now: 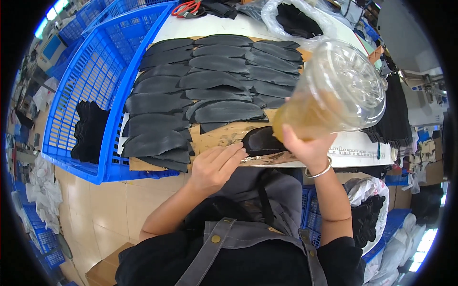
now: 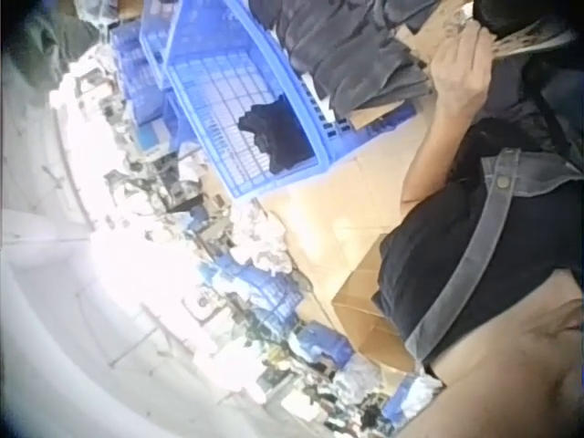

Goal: Applying industrial glue to shoe upper components at a workbench.

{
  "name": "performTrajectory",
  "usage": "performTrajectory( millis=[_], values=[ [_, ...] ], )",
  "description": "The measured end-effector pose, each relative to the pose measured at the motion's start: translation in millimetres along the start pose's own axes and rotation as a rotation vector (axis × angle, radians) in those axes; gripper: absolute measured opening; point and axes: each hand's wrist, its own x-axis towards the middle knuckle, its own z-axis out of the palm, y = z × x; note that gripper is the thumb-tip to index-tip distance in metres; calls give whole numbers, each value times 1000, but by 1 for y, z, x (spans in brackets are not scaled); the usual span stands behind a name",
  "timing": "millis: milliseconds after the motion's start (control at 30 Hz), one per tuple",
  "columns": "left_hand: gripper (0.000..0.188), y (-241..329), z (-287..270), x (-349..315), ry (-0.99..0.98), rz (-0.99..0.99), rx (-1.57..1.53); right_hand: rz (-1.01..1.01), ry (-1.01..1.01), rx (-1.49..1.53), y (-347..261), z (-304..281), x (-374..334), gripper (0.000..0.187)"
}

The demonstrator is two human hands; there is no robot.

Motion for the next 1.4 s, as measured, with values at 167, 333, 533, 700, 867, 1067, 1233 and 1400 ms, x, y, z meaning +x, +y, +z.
performTrajectory(
  millis=[167, 333, 533, 700, 867, 1067, 1233, 1400],
  values=[
    [21, 1, -2, -2, 45, -49, -8, 272, 155, -384, -17, -37, -4, 65],
    [22, 1, -1, 2, 59, -71, -42, 170, 405, 33, -28, -35, -9, 68],
    [21, 3, -7, 11, 58, -68, -15, 141, -45, 273, -39, 24, -4, 58],
    [19, 3, -7, 10, 74, -21, 30, -173, -185, -542, -29, 5, -14, 62],
    [18, 7, -6, 11, 32, -79, -15, 209, 296, -159, -3, -56, -30, 46],
    [36, 16, -23, 47, -143, -332, -132, 339, 729, 350, 40, -99, -70, 49],
    [45, 38, 3, 106, -303, -47, -144, 501, 713, 1108, 63, -96, -92, 53],
    [59, 42, 46, 126, -570, -12, -131, 596, 648, 1086, 61, -88, -91, 53]
  ],
)
